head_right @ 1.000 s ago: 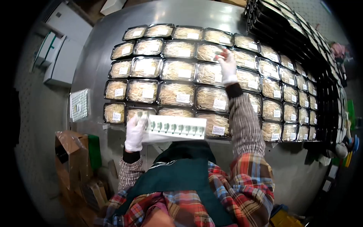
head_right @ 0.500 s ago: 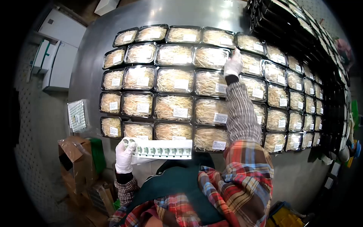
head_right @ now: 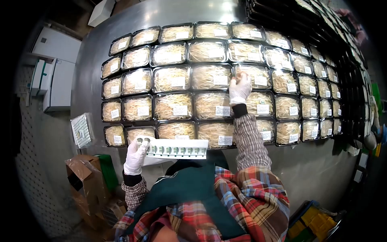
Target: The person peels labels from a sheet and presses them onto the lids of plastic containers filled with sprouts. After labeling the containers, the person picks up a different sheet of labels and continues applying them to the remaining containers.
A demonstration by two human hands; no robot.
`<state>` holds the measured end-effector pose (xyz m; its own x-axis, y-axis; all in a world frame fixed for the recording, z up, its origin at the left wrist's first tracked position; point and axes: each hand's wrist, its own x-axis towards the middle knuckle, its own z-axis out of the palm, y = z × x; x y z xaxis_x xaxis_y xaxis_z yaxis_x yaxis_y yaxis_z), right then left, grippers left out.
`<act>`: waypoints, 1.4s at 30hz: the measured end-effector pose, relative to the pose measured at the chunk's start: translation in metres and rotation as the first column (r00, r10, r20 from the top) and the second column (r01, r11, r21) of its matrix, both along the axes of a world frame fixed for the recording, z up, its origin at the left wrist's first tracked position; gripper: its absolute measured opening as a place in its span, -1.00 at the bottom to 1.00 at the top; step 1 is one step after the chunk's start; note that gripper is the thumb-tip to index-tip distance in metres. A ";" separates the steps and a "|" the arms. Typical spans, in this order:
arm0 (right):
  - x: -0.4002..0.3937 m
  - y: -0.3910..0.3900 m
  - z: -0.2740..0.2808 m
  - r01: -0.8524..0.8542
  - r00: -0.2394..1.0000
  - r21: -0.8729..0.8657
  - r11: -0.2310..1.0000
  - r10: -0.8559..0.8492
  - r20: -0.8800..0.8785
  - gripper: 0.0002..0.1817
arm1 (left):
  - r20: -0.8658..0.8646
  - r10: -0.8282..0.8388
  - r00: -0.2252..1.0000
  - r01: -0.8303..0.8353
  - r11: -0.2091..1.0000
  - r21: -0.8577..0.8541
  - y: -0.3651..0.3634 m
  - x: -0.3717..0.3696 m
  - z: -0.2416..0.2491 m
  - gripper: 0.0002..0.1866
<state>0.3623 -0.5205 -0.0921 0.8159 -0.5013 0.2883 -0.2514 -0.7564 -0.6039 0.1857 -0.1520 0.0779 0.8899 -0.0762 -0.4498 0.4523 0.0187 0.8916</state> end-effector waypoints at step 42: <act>-0.221 0.064 0.006 0.074 0.994 -0.253 0.965 -0.093 -0.064 -0.45 | 0.109 -0.220 0.969 0.220 0.975 0.016 0.123 -0.036 0.003 -0.77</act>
